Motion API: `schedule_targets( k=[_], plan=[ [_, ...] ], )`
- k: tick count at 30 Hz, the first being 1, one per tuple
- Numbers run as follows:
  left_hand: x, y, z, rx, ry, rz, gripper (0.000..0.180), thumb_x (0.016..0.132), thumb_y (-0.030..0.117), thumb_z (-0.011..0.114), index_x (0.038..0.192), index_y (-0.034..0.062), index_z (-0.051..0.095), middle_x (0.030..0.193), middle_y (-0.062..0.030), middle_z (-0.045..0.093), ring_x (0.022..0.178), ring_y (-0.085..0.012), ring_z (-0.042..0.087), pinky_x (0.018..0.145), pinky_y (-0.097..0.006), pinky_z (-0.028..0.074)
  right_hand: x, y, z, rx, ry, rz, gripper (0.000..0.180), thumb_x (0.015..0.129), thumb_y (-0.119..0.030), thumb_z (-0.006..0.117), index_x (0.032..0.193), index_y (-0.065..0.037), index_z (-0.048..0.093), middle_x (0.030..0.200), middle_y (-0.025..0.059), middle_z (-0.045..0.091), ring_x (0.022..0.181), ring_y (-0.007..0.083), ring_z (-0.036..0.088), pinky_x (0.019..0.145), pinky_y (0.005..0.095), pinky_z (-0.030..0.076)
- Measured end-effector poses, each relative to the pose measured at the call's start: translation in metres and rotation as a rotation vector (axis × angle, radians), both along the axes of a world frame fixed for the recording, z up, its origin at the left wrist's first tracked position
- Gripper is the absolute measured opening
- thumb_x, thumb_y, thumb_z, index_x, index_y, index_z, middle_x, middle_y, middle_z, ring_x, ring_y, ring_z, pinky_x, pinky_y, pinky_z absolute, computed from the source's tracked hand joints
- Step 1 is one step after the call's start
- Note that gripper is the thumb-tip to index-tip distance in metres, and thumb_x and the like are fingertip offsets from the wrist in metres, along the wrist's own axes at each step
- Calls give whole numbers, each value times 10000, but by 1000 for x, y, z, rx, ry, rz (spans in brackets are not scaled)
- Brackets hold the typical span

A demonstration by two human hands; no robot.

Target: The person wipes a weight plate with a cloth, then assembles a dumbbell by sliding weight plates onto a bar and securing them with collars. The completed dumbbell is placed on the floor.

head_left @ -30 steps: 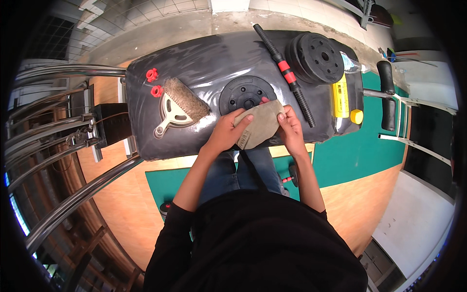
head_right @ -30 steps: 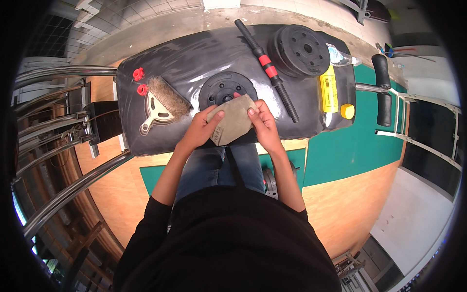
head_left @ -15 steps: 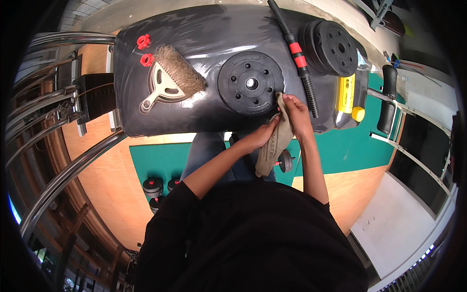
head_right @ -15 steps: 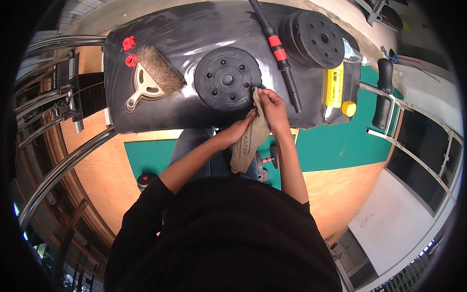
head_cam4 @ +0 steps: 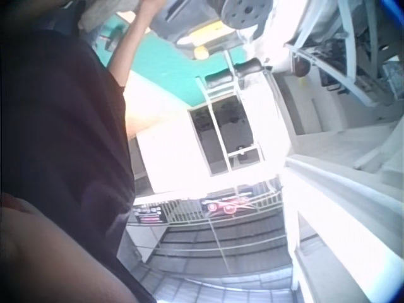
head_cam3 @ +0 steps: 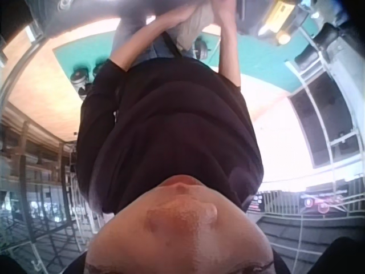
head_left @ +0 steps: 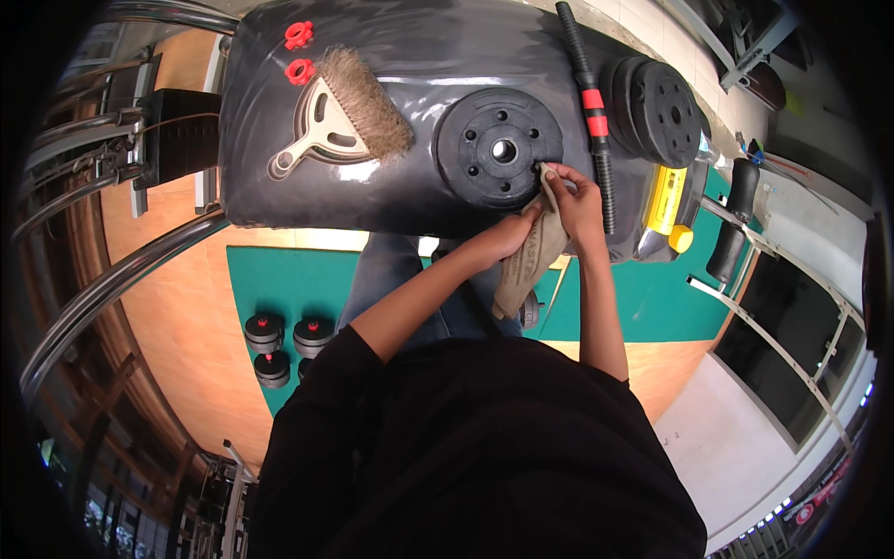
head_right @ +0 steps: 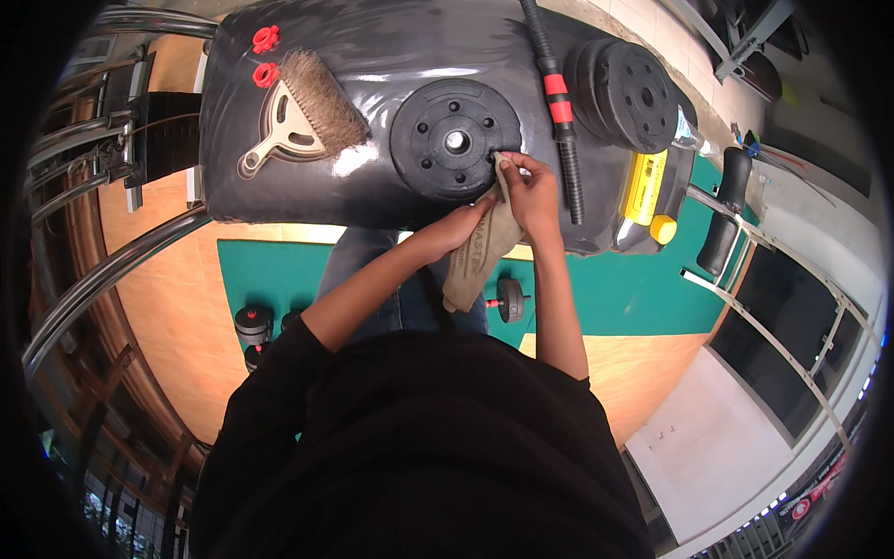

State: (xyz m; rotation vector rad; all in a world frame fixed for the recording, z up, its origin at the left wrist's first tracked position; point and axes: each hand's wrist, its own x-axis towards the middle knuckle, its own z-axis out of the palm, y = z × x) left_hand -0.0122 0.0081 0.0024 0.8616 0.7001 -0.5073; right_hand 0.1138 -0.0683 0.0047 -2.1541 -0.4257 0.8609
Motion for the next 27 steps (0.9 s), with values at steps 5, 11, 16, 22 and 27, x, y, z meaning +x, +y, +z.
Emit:
schedule_targets(
  k=[5, 11, 16, 22, 27],
  plan=[
    [0, -2, -5, 19, -1, 10, 651, 955, 529, 238, 1225, 13, 530, 1114, -112, 599, 1026, -176, 542, 913, -330, 382, 4, -4, -12, -32, -197, 122, 196, 864, -109, 617, 1009, 19, 649, 869, 47, 640, 738, 95, 588, 649, 236, 475],
    [1, -5, -14, 36, -8, 2, 644, 962, 506, 225, 1162, 4, 576, 1067, -118, 613, 995, -179, 547, 898, -335, 387, -11, 16, 19, -82, -465, 242, 157, 800, -55, 637, 954, -49, 669, 860, 102, 610, 688, 196, 610, 630, 298, 481],
    [1, -9, -18, 66, -13, -31, 620, 967, 461, 210, 1146, -7, 575, 1062, -132, 609, 990, -181, 546, 892, -339, 390, -20, 23, 30, -323, -710, 549, 152, 826, -79, 562, 942, -68, 661, 882, 143, 590, 745, 318, 624, 667, 388, 507],
    [4, -6, -1, 26, -16, 97, 553, 963, 416, 217, 1126, 15, 561, 1008, -100, 604, 929, -170, 543, 846, -338, 399, -12, 37, 29, -401, -733, 648, 156, 812, -125, 590, 915, -54, 684, 869, 183, 597, 722, 343, 626, 670, 421, 502],
    [11, -4, -14, 0, 33, 57, 572, 961, 443, 200, 1112, 34, 571, 972, -84, 605, 914, -163, 545, 815, -331, 409, -8, 45, 27, -348, -634, 520, 141, 732, -136, 670, 804, -15, 666, 804, 205, 624, 735, 359, 626, 684, 418, 499]
  ],
)
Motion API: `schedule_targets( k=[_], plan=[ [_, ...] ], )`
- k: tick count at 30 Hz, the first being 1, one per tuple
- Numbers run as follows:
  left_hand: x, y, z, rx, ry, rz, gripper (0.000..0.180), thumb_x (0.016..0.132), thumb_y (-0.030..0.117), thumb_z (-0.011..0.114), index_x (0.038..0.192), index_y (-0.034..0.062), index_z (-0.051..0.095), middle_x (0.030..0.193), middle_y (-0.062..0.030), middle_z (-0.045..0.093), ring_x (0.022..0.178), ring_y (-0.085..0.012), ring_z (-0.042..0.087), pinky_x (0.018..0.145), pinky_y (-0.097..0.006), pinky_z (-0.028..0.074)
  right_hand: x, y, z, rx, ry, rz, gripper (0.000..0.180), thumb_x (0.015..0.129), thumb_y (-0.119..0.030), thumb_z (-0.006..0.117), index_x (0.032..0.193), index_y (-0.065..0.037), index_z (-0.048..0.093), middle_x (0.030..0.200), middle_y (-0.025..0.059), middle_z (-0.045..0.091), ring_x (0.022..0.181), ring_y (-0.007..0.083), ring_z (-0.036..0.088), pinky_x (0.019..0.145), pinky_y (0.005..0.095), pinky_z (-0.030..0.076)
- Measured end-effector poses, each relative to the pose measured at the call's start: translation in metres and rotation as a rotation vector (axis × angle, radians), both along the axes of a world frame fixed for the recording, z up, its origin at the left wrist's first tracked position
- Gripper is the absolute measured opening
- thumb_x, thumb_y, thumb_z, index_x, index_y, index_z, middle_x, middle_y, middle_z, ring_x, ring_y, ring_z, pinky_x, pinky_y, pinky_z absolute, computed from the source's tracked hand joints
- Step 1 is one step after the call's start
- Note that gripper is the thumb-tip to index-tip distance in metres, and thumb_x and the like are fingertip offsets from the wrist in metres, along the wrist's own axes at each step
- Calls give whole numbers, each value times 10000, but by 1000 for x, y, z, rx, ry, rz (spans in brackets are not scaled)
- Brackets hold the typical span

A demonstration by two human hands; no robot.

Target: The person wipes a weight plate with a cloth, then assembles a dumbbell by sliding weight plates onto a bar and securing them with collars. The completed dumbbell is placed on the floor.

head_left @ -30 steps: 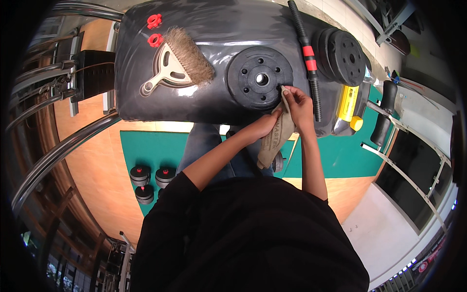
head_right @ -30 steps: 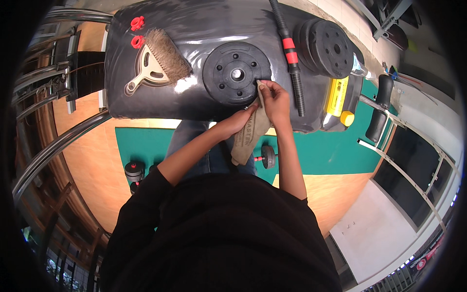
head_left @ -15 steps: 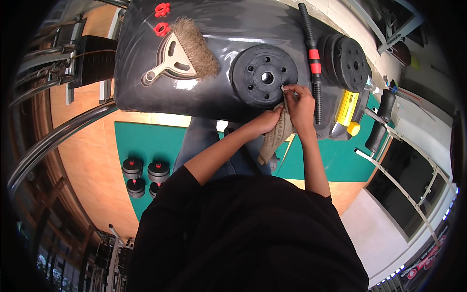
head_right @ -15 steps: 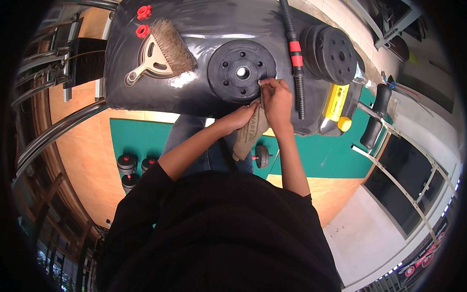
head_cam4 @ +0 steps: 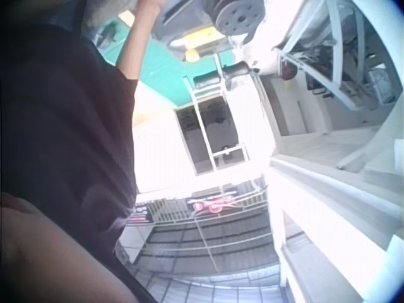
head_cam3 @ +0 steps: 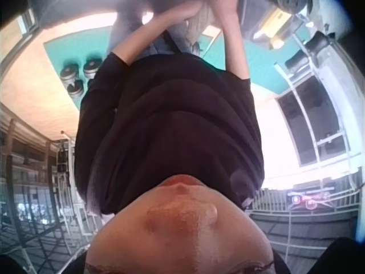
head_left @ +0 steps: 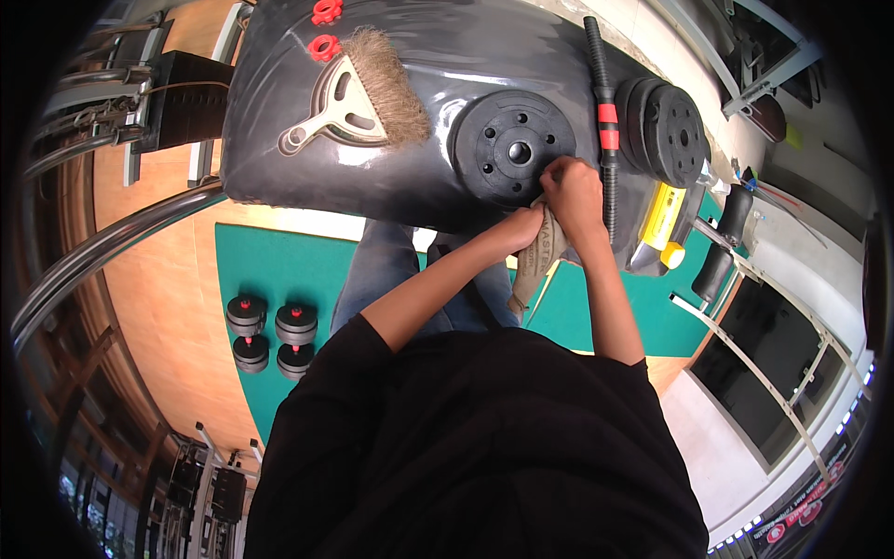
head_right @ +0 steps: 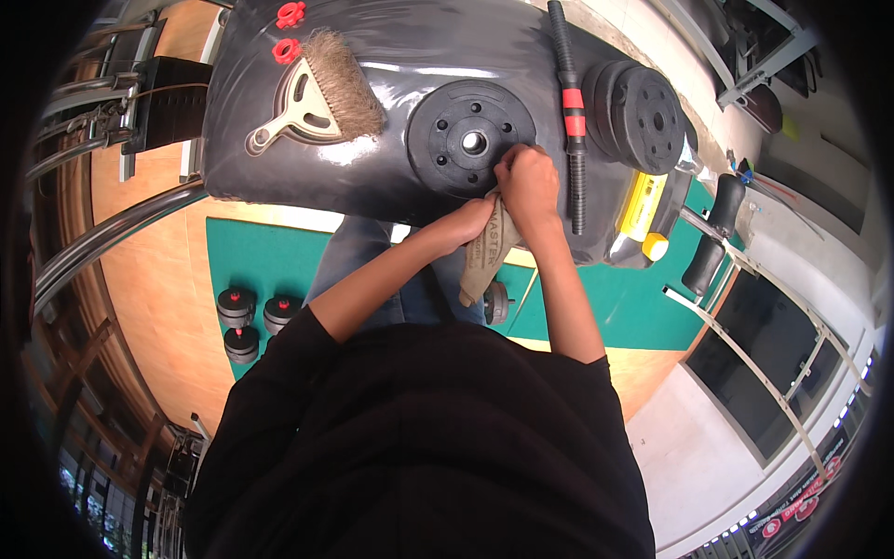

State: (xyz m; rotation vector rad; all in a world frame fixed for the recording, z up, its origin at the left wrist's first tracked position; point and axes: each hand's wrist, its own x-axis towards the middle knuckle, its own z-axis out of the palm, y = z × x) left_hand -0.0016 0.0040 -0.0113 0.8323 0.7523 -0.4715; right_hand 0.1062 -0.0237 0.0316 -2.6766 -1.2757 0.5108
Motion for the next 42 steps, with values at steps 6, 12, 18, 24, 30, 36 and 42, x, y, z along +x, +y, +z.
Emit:
schedule_targets(
  k=[6, 12, 18, 24, 30, 36, 42],
  plan=[
    [0, -11, -16, -3, 24, 28, 609, 955, 482, 181, 1120, 40, 567, 1000, -82, 608, 958, -163, 550, 822, -345, 427, -10, 2, 0, 40, -36, -4, 220, 759, -99, 628, 940, -25, 527, 828, 178, 627, 719, 363, 623, 646, 431, 492],
    [3, -34, -28, 94, -35, 126, 595, 951, 504, 187, 1180, 78, 533, 1018, -69, 610, 950, -162, 570, 806, -348, 450, -2, -12, 3, 63, -41, 252, 186, 788, -67, 592, 965, -41, 542, 835, 153, 640, 763, 353, 625, 650, 422, 490],
    [1, -8, 23, -161, 58, 193, 543, 955, 477, 216, 1189, 92, 520, 991, -48, 605, 878, -135, 579, 760, -329, 466, 16, -3, 7, 33, -83, 504, 145, 767, -57, 587, 910, -41, 606, 818, 142, 637, 794, 333, 620, 660, 423, 490],
    [6, -17, 20, -339, 68, 297, 520, 965, 447, 186, 1192, 92, 491, 962, -67, 614, 831, -150, 619, 728, -340, 513, 14, 0, 14, -108, -63, 234, 112, 812, -122, 590, 866, -25, 582, 833, 155, 610, 785, 347, 615, 659, 423, 498],
    [-9, -14, 16, -368, 100, 317, 515, 965, 470, 206, 1151, 99, 510, 922, -51, 624, 804, -135, 630, 672, -312, 524, -1, -10, -8, 28, -136, 132, 160, 820, -179, 607, 836, -25, 567, 815, 168, 600, 759, 362, 597, 662, 433, 483],
    [-7, -17, 8, -396, 76, 308, 442, 968, 430, 262, 1109, 107, 530, 921, -31, 628, 823, -135, 630, 694, -313, 517, 0, -13, -3, -170, -339, 433, 106, 816, -188, 611, 788, -87, 601, 778, 91, 589, 760, 268, 620, 691, 372, 497],
    [-2, -3, 40, -712, -11, 460, 439, 966, 417, 259, 1124, 91, 507, 946, -64, 648, 803, -187, 654, 677, -360, 551, -7, 24, 11, -792, -429, 571, 166, 847, -190, 571, 958, -133, 680, 914, 59, 673, 833, 186, 653, 806, 513, 435]
  ],
)
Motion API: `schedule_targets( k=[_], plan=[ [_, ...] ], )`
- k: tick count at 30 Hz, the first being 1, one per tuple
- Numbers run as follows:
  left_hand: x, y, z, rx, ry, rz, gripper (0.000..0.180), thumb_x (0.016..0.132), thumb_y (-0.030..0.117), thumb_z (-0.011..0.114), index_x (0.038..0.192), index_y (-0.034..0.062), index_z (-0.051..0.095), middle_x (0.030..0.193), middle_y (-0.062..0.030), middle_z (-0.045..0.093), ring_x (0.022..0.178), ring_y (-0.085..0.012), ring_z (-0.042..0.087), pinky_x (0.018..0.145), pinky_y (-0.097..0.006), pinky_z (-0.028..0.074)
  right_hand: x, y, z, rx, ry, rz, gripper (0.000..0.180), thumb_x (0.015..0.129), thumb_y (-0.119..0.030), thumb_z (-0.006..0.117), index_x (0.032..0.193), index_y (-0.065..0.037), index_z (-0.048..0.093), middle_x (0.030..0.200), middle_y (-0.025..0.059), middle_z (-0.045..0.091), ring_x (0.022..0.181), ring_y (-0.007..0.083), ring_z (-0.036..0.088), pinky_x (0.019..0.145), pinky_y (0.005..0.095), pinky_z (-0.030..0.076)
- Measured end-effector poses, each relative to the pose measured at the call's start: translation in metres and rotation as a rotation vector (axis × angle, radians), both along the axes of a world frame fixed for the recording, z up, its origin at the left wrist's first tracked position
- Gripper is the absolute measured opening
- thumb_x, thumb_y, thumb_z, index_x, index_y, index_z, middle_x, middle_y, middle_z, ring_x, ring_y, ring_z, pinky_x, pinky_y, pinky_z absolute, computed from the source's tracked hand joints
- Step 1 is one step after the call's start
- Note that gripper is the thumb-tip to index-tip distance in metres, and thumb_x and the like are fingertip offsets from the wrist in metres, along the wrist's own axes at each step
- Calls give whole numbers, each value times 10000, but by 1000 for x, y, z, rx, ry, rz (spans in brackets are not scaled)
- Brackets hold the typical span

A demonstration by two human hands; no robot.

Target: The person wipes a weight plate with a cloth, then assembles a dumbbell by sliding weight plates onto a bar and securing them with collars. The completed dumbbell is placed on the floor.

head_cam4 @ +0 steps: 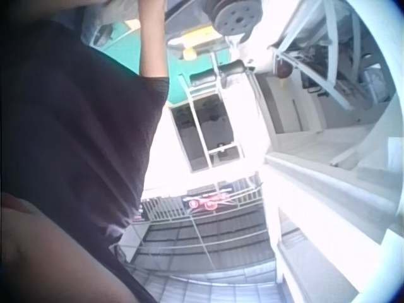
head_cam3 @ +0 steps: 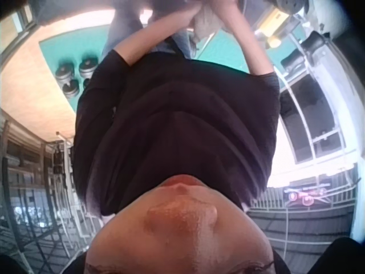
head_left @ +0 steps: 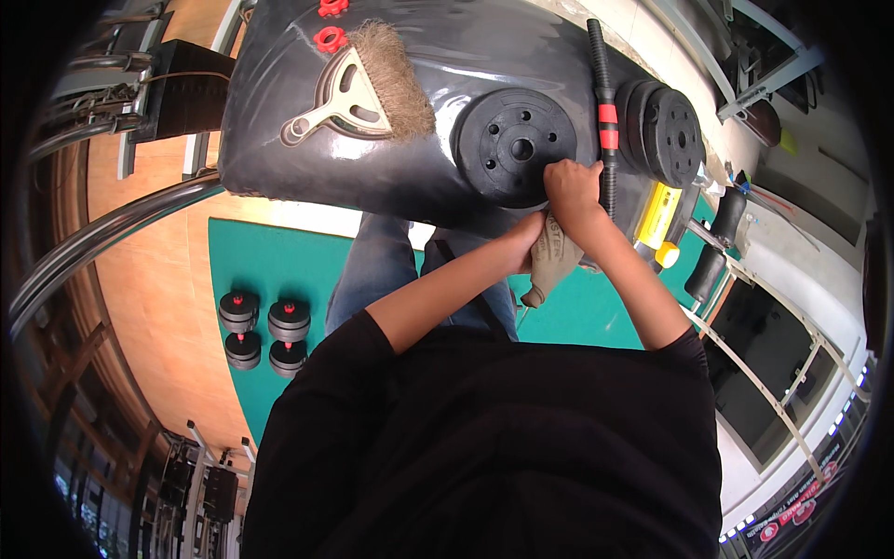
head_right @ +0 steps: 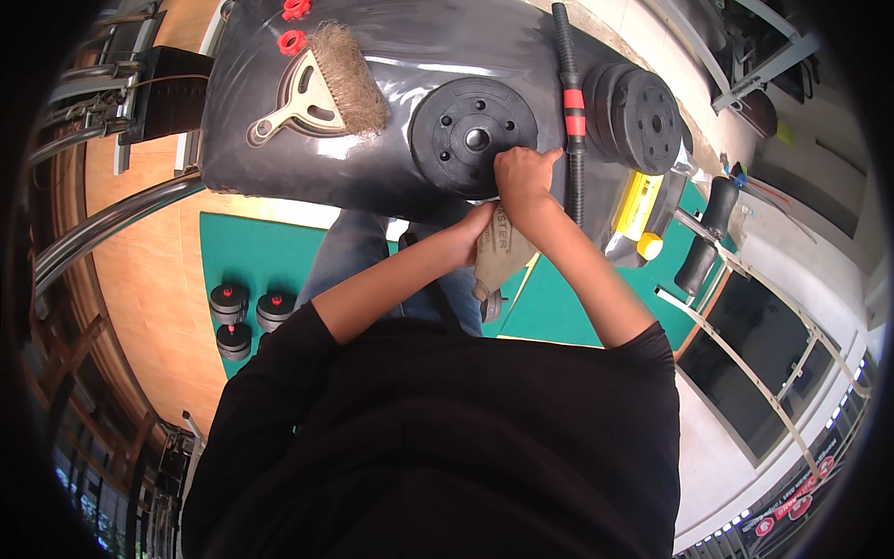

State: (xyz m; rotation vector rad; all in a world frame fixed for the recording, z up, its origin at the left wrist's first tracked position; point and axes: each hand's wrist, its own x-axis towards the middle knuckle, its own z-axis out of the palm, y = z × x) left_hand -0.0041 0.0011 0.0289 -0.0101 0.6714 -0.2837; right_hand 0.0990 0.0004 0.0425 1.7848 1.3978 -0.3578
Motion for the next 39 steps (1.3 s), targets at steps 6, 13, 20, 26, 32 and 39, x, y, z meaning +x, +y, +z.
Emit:
schedule_targets(
  k=[6, 13, 20, 26, 32, 39],
  plan=[
    [7, -10, -16, -1, 46, 100, 409, 969, 381, 248, 1122, 96, 499, 966, -65, 640, 821, -179, 645, 698, -368, 543, -2, 14, 5, 24, 34, 183, 134, 829, -129, 545, 895, -123, 661, 862, 67, 665, 829, 191, 646, 784, 384, 410],
    [18, -14, -20, 38, 93, 77, 391, 963, 349, 237, 1142, 113, 492, 952, -54, 628, 797, -161, 637, 683, -353, 534, 17, -8, 0, 136, 75, 490, 106, 769, -129, 562, 851, -90, 617, 806, 44, 577, 815, 186, 560, 698, 319, 392],
    [9, -16, -33, 115, 91, -30, 418, 955, 372, 229, 1119, 112, 511, 918, -53, 627, 789, -162, 634, 664, -361, 535, 23, -26, -20, 467, 275, 81, 107, 798, -139, 564, 837, -49, 607, 751, 115, 617, 733, 273, 622, 655, 366, 459],
    [-2, -11, -16, 221, 158, -176, 485, 951, 457, 213, 1074, 103, 521, 866, -59, 621, 781, -154, 632, 662, -374, 526, 19, -35, -28, 692, 508, -768, 214, 838, -195, 591, 808, 13, 632, 653, 128, 649, 626, 260, 641, 601, 351, 494],
    [-6, 15, -7, 595, 22, -358, 524, 963, 479, 266, 1105, 75, 567, 937, -52, 627, 865, -139, 606, 782, -326, 461, 22, -61, -3, 1124, 1275, -1966, 195, 887, -168, 586, 981, 1, 614, 909, 66, 645, 782, 146, 614, 729, 284, 497],
    [5, -13, -14, 870, -85, -363, 482, 980, 404, 313, 1115, 4, 546, 939, -75, 613, 893, -137, 555, 811, -295, 419, -13, -108, -10, 1493, 1102, -1870, 228, 927, -260, 539, 1011, -56, 593, 904, 17, 610, 811, 98, 561, 757, 244, 440]
  ],
)
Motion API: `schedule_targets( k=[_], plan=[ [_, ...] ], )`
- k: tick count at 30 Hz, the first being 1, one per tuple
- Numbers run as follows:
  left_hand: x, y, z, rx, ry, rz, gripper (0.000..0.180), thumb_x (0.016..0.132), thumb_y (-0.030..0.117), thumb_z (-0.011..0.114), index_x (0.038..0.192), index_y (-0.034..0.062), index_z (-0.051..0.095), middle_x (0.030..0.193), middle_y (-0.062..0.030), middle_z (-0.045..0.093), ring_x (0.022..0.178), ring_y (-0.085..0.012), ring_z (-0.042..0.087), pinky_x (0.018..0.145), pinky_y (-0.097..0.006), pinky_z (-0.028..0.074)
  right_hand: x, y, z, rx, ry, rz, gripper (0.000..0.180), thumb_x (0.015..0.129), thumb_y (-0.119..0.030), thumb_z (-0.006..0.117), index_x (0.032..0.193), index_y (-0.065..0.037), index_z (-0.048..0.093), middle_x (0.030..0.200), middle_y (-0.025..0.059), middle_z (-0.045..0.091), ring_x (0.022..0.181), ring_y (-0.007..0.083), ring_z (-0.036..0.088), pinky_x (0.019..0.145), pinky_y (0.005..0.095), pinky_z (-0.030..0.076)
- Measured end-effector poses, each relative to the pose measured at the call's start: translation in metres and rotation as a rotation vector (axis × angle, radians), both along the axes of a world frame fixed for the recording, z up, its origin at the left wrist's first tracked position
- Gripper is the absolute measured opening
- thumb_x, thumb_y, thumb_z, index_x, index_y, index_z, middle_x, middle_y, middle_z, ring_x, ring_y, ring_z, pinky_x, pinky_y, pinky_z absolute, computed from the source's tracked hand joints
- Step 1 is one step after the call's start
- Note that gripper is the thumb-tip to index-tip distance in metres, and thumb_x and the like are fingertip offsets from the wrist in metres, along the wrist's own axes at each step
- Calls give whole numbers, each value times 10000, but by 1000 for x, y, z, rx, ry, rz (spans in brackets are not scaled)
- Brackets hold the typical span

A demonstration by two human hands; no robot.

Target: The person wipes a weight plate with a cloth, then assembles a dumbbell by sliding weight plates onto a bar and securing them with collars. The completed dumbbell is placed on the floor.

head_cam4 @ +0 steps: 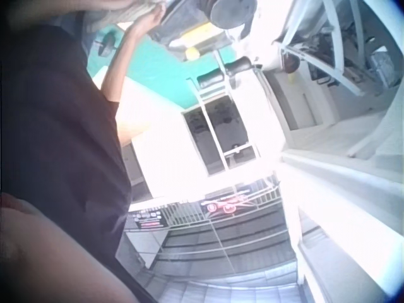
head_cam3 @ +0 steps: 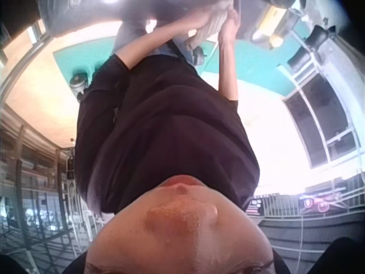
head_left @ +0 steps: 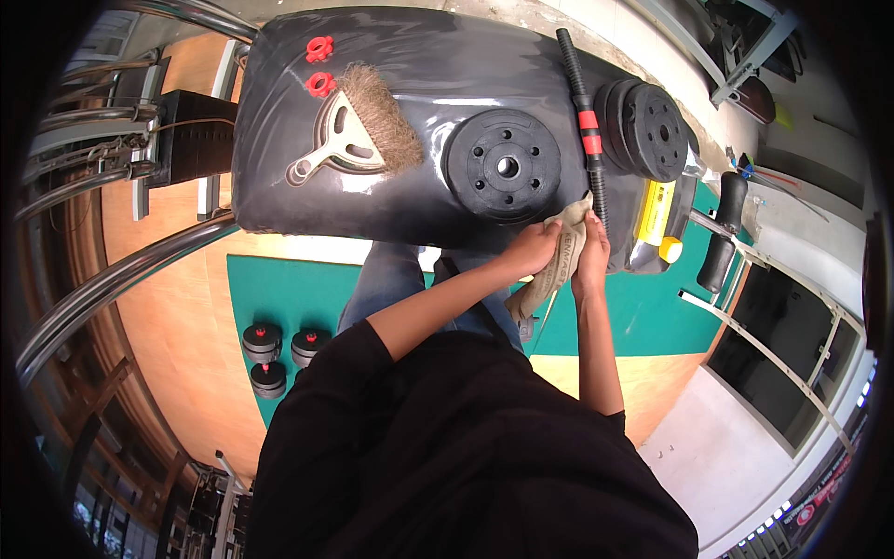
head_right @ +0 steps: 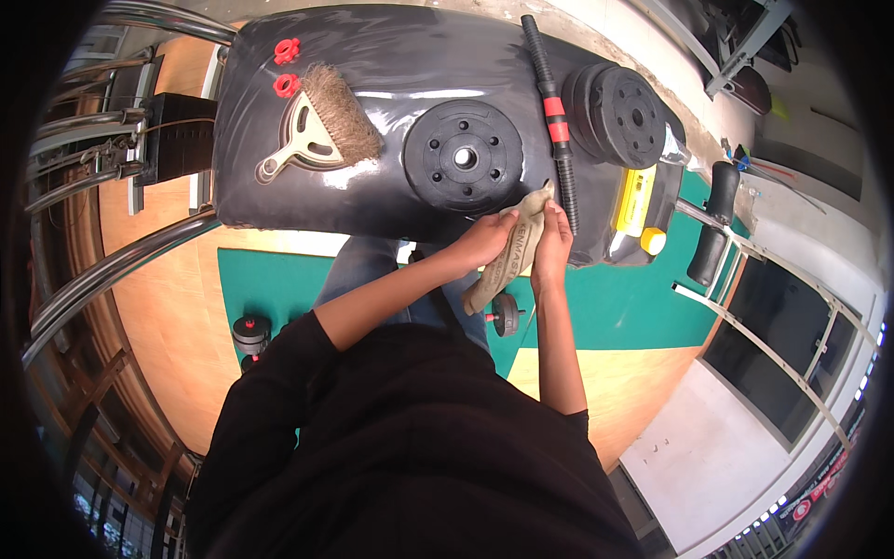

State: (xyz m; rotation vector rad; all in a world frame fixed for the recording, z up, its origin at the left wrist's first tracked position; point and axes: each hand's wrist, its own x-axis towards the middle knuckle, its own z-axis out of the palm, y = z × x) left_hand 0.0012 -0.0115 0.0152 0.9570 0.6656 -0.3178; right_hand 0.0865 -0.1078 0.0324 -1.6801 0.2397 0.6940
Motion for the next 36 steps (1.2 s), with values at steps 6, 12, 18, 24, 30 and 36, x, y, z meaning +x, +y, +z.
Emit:
schedule_targets(
  k=[6, 12, 18, 24, 30, 36],
  plan=[
    [-10, 29, 25, -14, -108, 136, 592, 968, 492, 276, 1172, -15, 503, 1048, -118, 600, 950, -169, 571, 867, -319, 433, -26, 7, 30, 106, -19, 325, 561, 828, -176, 651, 1284, -8, 369, 1130, 104, 533, 1034, 159, 521, 874, 298, 432],
    [-73, 78, -5, 114, 10, 205, 434, 969, 403, 373, 1097, 18, 527, 969, -94, 634, 861, -156, 609, 759, -295, 477, 33, 48, 40, -236, -636, 379, 443, 732, -119, 720, 1105, 19, 525, 1126, 158, 539, 1031, 225, 557, 875, 344, 451],
    [-81, 87, -36, -180, 178, 521, 748, 937, 564, 301, 1399, -20, 230, 1303, -194, 406, 1143, -250, 480, 953, -345, 393, 2, 115, -29, -786, -1135, 816, 560, 790, -203, 642, 1290, -34, 456, 1326, 214, 433, 1206, 434, 420, 996, 449, 370],
    [-84, 88, -50, -225, 77, 515, 734, 951, 544, 268, 1418, -15, 174, 1229, -178, 427, 1132, -255, 470, 984, -361, 363, -70, 67, -47, -772, -1269, 1127, 533, 790, -86, 537, 1313, -44, 443, 1371, 181, 404, 1242, 419, 393, 1010, 504, 338],
    [-83, 91, -43, -233, 126, 535, 569, 962, 426, 395, 1314, -16, 339, 1162, -134, 462, 1049, -230, 506, 941, -363, 395, -66, 6, -8, -659, -846, 1264, 539, 763, -61, 568, 1291, -45, 461, 1311, 166, 464, 1182, 393, 448, 987, 438, 378],
    [-86, 80, -65, -272, 74, 593, 532, 927, 455, 473, 1199, -1, 433, 1121, -113, 467, 1013, -211, 498, 887, -347, 414, -18, 53, 62, -526, -650, 751, 526, 775, -57, 573, 1286, -41, 450, 1297, 201, 464, 1149, 436, 448, 969, 440, 395]
  ],
)
